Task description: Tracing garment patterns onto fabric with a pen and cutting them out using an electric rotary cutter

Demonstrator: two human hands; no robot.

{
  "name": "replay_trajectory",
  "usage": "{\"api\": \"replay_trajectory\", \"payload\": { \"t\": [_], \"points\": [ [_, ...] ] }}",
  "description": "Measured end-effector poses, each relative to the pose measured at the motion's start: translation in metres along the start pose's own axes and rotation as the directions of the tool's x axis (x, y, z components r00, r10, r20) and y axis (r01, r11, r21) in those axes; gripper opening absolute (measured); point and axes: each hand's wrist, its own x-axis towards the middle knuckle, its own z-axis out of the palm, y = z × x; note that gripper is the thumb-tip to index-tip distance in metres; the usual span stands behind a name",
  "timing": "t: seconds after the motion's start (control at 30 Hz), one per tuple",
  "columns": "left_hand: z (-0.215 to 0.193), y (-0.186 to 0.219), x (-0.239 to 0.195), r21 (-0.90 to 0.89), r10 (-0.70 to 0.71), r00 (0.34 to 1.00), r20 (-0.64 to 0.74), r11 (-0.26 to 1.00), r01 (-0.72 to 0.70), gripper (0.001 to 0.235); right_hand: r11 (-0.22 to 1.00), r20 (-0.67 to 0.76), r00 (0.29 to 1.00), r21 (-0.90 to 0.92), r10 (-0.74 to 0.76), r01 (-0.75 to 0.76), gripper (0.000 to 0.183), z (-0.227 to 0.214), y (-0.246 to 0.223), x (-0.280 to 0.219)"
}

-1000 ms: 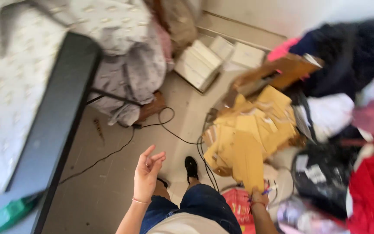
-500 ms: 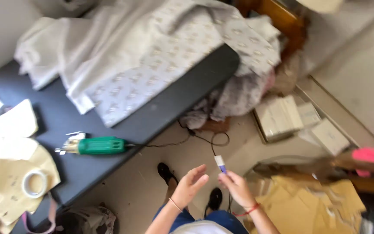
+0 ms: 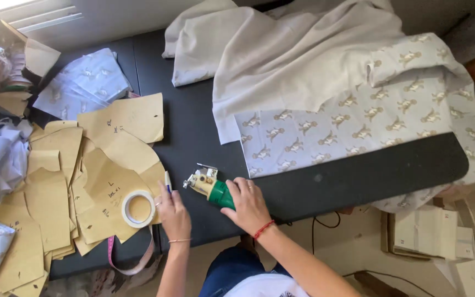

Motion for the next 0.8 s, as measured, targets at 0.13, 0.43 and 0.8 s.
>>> {"api": "replay_trajectory", "payload": {
  "t": [0.13, 0.43, 0.8],
  "points": [
    [-0.006, -0.054, 0.015, 0.227, 0.026, 0.999, -0.036, 0.974, -0.017, 0.046, 0.991, 0.129, 0.991, -0.131, 0.037, -0.02, 0.064, 0.018, -0.011, 0.02],
    [0.033, -0.04, 0.008, 0.352, 0.131, 0.989, -0.064, 0.931, -0.101, 0.038, 0.823, 0.259, 0.929, 0.443, 0.262, -0.356, 0.057, -0.079, 0.08, -0.001],
    [0.126, 0.065, -0.027, 0.713, 0.383, 0.924, 0.007, 0.646, -0.273, 0.04, 0.048, 0.589, 0.231, 0.31, 0.775, -0.949, 0.037, -0.211, 0.247, -0.087]
  ]
}}
